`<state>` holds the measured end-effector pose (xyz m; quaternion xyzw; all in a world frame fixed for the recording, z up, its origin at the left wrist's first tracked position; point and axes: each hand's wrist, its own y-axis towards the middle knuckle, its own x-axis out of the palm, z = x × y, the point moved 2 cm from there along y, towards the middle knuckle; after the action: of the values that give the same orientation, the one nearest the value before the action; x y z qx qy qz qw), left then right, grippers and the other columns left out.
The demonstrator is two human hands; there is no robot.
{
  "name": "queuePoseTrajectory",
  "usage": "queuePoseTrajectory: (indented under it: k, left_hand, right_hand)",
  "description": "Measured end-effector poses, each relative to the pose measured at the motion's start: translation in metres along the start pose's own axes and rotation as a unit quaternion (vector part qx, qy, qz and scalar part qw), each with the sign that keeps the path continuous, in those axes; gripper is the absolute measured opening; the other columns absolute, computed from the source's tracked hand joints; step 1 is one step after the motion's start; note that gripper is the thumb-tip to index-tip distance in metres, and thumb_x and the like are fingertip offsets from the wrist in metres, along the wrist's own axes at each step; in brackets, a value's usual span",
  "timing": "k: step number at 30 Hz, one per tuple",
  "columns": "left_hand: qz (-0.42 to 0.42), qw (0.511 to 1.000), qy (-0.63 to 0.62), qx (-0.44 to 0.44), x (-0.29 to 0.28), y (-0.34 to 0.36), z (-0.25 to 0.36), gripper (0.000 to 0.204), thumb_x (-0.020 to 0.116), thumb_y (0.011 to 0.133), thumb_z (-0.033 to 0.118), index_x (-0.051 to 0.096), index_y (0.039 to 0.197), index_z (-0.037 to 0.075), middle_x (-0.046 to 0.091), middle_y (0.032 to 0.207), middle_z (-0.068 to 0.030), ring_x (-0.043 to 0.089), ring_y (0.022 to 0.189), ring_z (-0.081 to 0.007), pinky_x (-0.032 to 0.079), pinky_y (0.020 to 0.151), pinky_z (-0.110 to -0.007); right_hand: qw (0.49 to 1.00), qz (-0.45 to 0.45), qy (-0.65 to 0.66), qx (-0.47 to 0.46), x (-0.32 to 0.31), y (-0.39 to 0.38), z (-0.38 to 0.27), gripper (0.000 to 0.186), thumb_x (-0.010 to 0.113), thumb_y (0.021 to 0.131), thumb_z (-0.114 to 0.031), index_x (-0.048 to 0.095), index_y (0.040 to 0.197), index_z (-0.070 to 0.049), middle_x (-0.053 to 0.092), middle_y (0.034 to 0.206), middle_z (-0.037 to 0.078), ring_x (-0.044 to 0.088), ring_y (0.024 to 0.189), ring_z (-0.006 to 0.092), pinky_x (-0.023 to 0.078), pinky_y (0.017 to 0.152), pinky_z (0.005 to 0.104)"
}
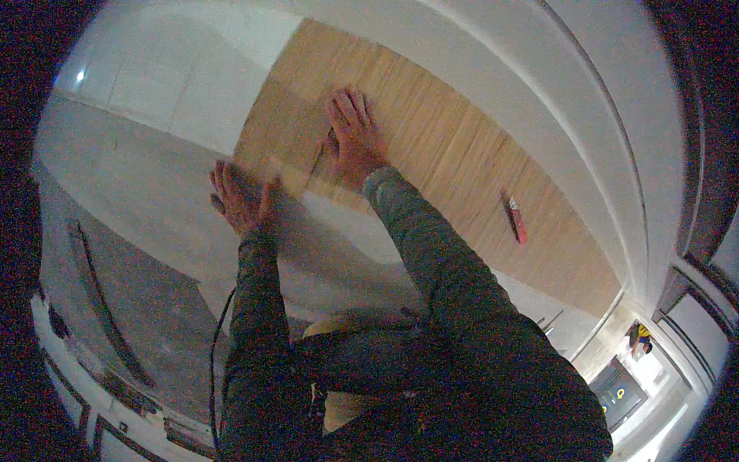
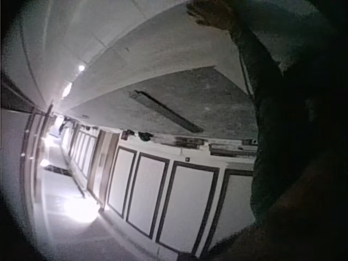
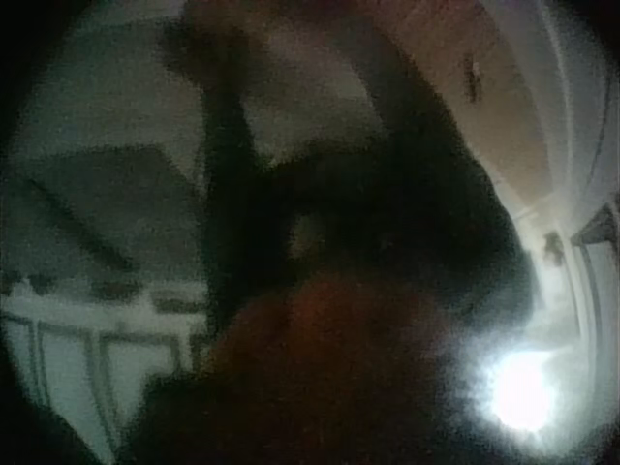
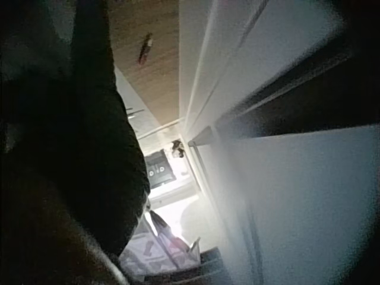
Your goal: The person cuts a small piece of wood laminate using a utility knife, then uses a manual hand tool to trim a smaller piece off one corner of the laminate.
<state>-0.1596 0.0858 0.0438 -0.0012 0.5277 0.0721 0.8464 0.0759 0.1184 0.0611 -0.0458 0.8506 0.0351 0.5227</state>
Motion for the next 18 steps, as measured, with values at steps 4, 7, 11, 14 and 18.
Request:
queuePoseTrajectory:
  k: [4,7,11,14,18]
  left_hand:
    - [0.009,1.0,0.0,0.007,0.002,0.001,-0.003,0.093,0.072,0.067,0.054,0.031,0.139,0.011,0.028,0.148,-0.0076,0.017,0.14,-0.0289,0.009,0.109,-0.059]
    - [0.004,1.0,0.005,-0.005,0.005,0.003,-0.002,0.094,0.073,0.066,0.054,0.031,0.138,0.01,0.027,0.149,-0.007,0.016,0.141,-0.0275,0.009,0.109,-0.059]
    - [-0.005,0.999,0.02,-0.027,0.005,0.007,-0.001,0.095,0.073,0.065,0.054,0.032,0.138,0.009,0.028,0.148,-0.0061,0.016,0.141,-0.026,0.009,0.11,-0.057]
    - [-0.005,0.999,0.022,-0.024,0.005,0.008,-0.002,0.094,0.074,0.065,0.053,0.033,0.138,0.009,0.028,0.148,-0.006,0.015,0.141,-0.0261,0.009,0.11,-0.057]
    - [-0.005,0.999,0.019,-0.025,0.004,0.009,-0.002,0.093,0.075,0.065,0.051,0.033,0.137,0.01,0.028,0.149,-0.0058,0.015,0.141,-0.0263,0.009,0.11,-0.057]
  right_hand:
    - [1.0,0.023,0.008,-0.012,0.003,0.002,0.002,0.061,0.06,0.083,-0.024,0.037,0.135,-0.001,0.029,0.145,0.013,0.019,0.137,0.0338,0.016,0.112,0.0486]
    - [0.999,0.032,0.005,-0.014,0.005,0.004,0.003,0.06,0.06,0.084,-0.025,0.038,0.135,-0.002,0.031,0.145,0.012,0.02,0.138,0.0319,0.016,0.112,0.0472]
    - [0.999,0.044,-0.018,-0.01,0.007,0.006,0.003,0.059,0.058,0.085,-0.028,0.038,0.136,-0.005,0.034,0.143,0.011,0.022,0.138,0.0299,0.016,0.113,0.0448]
    - [0.998,0.059,-0.033,-0.012,0.011,0.005,0.003,0.057,0.056,0.086,-0.03,0.04,0.136,-0.007,0.036,0.142,0.009,0.024,0.136,0.0306,0.016,0.113,0.0453]
    - [0.998,0.055,-0.042,-0.013,0.016,0.006,0.005,0.055,0.056,0.086,-0.031,0.042,0.135,-0.007,0.037,0.142,0.008,0.026,0.136,0.0306,0.016,0.113,0.0459]
